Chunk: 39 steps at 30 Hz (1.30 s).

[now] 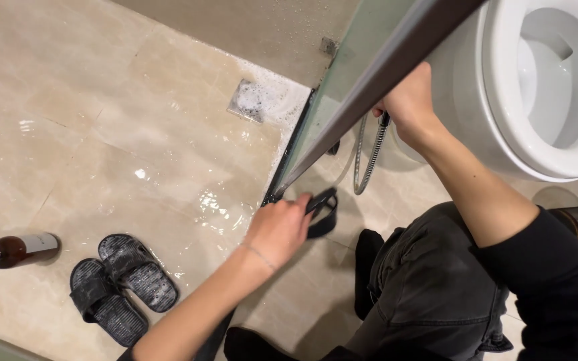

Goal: The person rinses a pair of black slippers using a handheld shower head in a bathroom. They hold each slipper under the water stream, turning them to rinse both the top and bottom surfaces.

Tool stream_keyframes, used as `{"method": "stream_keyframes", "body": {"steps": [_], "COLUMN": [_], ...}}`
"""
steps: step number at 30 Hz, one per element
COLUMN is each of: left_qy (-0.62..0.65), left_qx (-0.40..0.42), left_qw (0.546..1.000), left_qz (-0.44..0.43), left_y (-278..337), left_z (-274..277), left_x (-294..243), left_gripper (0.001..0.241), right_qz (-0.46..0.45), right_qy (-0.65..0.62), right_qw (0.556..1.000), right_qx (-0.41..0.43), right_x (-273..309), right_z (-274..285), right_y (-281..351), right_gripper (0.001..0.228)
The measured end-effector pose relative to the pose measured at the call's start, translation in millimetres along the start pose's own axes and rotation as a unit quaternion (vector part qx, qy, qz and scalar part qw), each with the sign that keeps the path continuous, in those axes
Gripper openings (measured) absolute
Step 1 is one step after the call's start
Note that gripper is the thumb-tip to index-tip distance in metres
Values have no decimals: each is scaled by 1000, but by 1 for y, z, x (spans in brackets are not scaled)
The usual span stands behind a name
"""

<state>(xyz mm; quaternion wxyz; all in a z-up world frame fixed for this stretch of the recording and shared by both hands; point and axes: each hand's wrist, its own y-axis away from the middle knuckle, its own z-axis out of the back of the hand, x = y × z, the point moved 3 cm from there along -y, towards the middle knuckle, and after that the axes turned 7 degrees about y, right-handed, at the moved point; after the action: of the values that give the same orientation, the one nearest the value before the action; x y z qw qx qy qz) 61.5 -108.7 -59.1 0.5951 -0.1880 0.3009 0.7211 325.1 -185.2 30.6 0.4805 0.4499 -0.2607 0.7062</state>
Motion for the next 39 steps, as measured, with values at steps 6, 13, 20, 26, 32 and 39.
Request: {"method": "stream_keyframes", "body": {"steps": [6,13,20,26,32,39], "left_qy": [31,-31,-33,-12,8,32], "left_qx": [-126,-282,-313,-346,-374,-403], "left_qw": [992,959,949,938,926,912], "left_qz": [-6,-14,-21,-36,-50,-72], "left_y": [-71,-152,-181,-183,-181,-177], "left_z": [-62,-86,-86,-89,-91,-93], "left_x": [-9,18,19,16,9,-5], "left_gripper": [39,30,34,33,32,32], "right_qz": [-42,-80,-77,-85,-86,-81], "right_qy": [-43,-33,-24,-27,-21,-18], "right_qw": [998,995,996,996,996,997], "right_qx": [-36,-45,-27,-22,-14,9], "right_x": [0,17,18,25,18,-2], "right_z": [11,18,22,20,16,12], "right_y": [-1,10,13,18,18,6], "right_gripper": [36,33,31,32,33,34]}}
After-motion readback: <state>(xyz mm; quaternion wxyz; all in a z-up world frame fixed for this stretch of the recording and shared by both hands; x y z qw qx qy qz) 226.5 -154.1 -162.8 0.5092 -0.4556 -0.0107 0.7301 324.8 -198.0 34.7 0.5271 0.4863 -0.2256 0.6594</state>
